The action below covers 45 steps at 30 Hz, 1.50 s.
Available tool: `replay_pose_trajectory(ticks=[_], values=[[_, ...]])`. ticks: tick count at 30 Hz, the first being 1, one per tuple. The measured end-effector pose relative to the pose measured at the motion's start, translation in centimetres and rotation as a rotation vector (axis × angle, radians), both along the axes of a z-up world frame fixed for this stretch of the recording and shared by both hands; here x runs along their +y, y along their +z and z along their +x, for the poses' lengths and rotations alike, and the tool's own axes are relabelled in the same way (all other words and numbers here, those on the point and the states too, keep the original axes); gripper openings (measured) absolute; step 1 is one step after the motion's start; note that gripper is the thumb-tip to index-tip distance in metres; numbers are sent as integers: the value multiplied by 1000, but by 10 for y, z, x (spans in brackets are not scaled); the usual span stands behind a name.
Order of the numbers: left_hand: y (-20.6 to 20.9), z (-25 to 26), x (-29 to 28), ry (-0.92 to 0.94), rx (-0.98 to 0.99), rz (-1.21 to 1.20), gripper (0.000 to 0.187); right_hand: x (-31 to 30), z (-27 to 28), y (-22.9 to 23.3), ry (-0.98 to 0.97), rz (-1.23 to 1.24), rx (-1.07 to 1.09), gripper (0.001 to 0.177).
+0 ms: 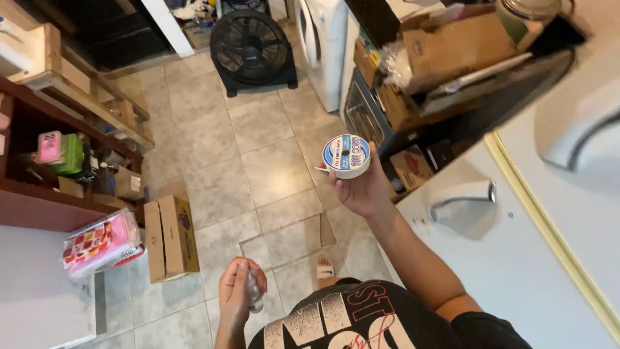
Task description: Preparing a candle wick by threading it through a metal sustainer and applying adhesive to the base.
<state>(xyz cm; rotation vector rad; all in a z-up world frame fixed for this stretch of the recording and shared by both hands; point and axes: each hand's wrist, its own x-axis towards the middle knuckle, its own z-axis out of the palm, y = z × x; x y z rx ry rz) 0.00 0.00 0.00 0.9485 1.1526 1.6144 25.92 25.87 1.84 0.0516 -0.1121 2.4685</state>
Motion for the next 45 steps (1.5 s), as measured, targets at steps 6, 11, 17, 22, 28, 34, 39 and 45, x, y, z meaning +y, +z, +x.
replay_pose_trajectory(ticks=[6,11,17,22,28,34,39,45], values=[[19,-75,106,135,-67,42,35,129,-88,27,229,-46,166,90],[4,-144,240,127,158,-18,27,220,-142,27,39,63,-172,96],[46,-179,478,-118,497,205,21,333,-186,-15,-89,205,-435,72],[100,-163,653,-458,458,346,70,416,-188,-20,-341,341,-722,54],[96,-109,820,-738,601,487,85,529,-146,-38,-496,384,-1022,50],[56,-71,950,-713,462,384,80,657,-111,-60,-592,555,-1201,74],[-9,-73,1068,-669,263,232,42,755,-84,-49,-627,707,-1680,86],[-29,-32,1189,-679,507,403,16,801,-100,-48,-381,688,-1819,92]])
